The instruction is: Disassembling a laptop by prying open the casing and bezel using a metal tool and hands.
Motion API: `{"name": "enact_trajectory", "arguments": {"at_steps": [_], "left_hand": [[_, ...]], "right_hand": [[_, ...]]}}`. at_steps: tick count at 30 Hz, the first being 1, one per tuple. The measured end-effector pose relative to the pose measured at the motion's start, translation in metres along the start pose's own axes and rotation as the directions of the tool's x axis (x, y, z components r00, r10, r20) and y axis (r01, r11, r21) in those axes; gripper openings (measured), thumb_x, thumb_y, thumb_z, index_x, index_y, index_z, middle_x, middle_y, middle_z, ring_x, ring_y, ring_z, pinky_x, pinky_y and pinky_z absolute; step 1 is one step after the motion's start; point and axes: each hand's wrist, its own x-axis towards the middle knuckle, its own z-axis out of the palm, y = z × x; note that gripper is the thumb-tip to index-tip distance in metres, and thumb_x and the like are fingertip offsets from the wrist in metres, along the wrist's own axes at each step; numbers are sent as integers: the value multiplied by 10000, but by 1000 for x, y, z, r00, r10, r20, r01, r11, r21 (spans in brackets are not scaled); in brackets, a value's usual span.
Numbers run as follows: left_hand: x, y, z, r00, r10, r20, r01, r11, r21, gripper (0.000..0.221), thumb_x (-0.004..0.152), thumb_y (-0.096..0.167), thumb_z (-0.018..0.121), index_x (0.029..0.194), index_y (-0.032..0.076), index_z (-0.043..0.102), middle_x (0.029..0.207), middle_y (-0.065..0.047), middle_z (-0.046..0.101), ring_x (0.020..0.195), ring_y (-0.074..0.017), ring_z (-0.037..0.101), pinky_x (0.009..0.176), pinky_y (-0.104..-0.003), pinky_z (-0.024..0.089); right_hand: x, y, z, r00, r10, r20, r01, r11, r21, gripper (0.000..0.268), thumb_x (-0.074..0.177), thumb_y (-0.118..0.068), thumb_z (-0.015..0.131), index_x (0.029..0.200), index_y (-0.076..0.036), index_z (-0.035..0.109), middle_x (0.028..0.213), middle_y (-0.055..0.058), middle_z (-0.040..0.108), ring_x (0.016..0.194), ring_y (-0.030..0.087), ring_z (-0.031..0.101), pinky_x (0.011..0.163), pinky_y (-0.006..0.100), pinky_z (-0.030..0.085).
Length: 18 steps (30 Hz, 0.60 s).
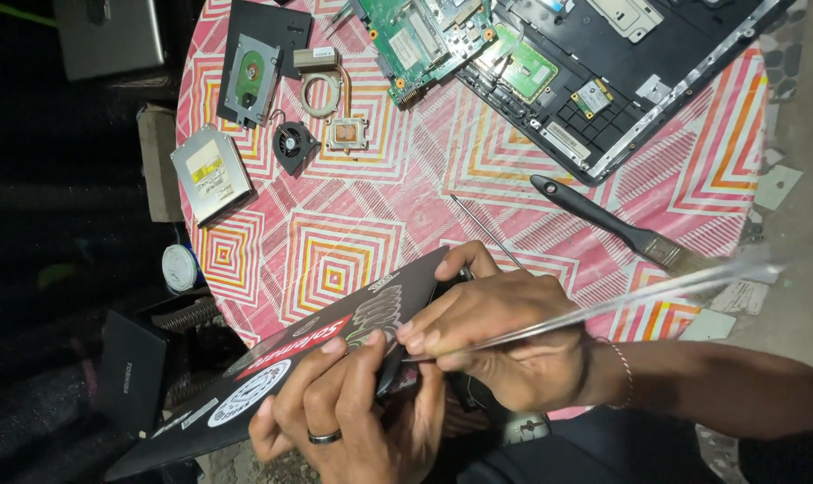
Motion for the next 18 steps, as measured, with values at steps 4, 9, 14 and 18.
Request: {"name": "enact_trajectory", "arguments": {"at_steps": [4,9,14,18], "left_hand": [[-5,-10,4,997,21,69,-22,1000,16,343,862,416,787,1091,207,640,937,79,622,1049,-170,637,1030,-448,254],[-4,-4,8,1000,-9,-17,10,1000,22,340,830,451,818,1008,212,656,830,51,573,1019,-175,624,1033,-457,271],[2,-3,6,1000,1,10,-1,1000,19,281,910,482,650,1012,221,664,910,130,639,1052,-164,629,1015,-420,238],[-9,-9,7,998,-21,60,20,1000,14,338,804,425,790,1047,243,641,934,100,592,1084,-146,599,1045,-454,253]], "right_hand": [[0,19,-11,963,-246,110,234,966,107,141,1029,-175,570,1004,-92,681,994,121,792,964,306,844,1044,463,476],[-7,26,-13,968,-230,100,191,935,299,217,1069,-278,581,1066,-82,673,1050,157,773,1045,372,811,1104,520,515],[-2,24,-21,942,-255,217,169,922,349,211,1089,-253,570,1174,-73,639,1144,177,748,1123,431,792,1197,639,458],[3,19,-18,942,-252,223,172,930,326,318,1137,-345,506,1152,-60,646,1108,184,760,1075,394,815,1157,580,489]]}}
